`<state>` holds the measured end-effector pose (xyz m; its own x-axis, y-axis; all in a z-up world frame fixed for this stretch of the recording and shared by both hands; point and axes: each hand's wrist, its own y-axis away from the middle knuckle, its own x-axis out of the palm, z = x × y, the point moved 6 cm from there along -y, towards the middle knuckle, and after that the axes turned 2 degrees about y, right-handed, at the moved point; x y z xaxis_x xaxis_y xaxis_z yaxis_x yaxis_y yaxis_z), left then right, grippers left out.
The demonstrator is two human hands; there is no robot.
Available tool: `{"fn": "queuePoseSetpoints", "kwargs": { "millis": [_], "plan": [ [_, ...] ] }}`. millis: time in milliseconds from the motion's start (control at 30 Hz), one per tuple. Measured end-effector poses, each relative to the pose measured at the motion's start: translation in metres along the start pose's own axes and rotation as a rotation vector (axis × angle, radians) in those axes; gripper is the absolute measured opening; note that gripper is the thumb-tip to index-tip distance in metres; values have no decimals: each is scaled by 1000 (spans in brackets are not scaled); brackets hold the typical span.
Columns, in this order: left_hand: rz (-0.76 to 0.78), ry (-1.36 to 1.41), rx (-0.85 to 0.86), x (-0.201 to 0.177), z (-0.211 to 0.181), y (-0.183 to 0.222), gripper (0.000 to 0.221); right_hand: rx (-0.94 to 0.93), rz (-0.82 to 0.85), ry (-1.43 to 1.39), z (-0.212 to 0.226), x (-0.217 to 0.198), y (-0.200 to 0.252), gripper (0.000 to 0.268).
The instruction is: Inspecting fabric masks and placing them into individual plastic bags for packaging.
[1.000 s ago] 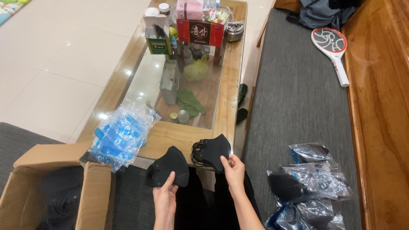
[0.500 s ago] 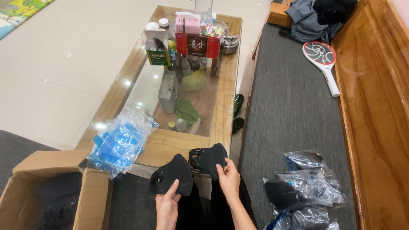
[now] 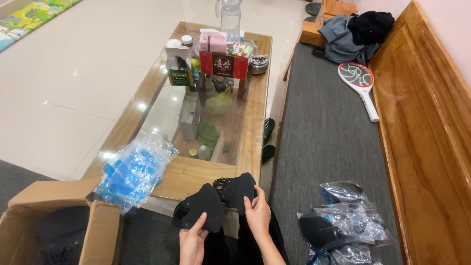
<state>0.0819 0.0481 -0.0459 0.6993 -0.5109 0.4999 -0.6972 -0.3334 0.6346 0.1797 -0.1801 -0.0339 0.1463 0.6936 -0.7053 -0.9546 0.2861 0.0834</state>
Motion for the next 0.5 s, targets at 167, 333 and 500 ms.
{"fn": "queuePoseSetpoints", "kwargs": {
  "millis": [167, 333, 500],
  "plan": [
    [15, 45, -33, 4, 6, -2, 18, -11, -28, -4, 0, -1, 1, 50],
    [22, 53, -26, 7, 8, -3, 17, -51, -39, 0, -4, 2, -1, 41],
    [57, 34, -41, 11, 11, -3, 17, -17, -4, 6, -4, 2, -2, 42]
  ]
}}
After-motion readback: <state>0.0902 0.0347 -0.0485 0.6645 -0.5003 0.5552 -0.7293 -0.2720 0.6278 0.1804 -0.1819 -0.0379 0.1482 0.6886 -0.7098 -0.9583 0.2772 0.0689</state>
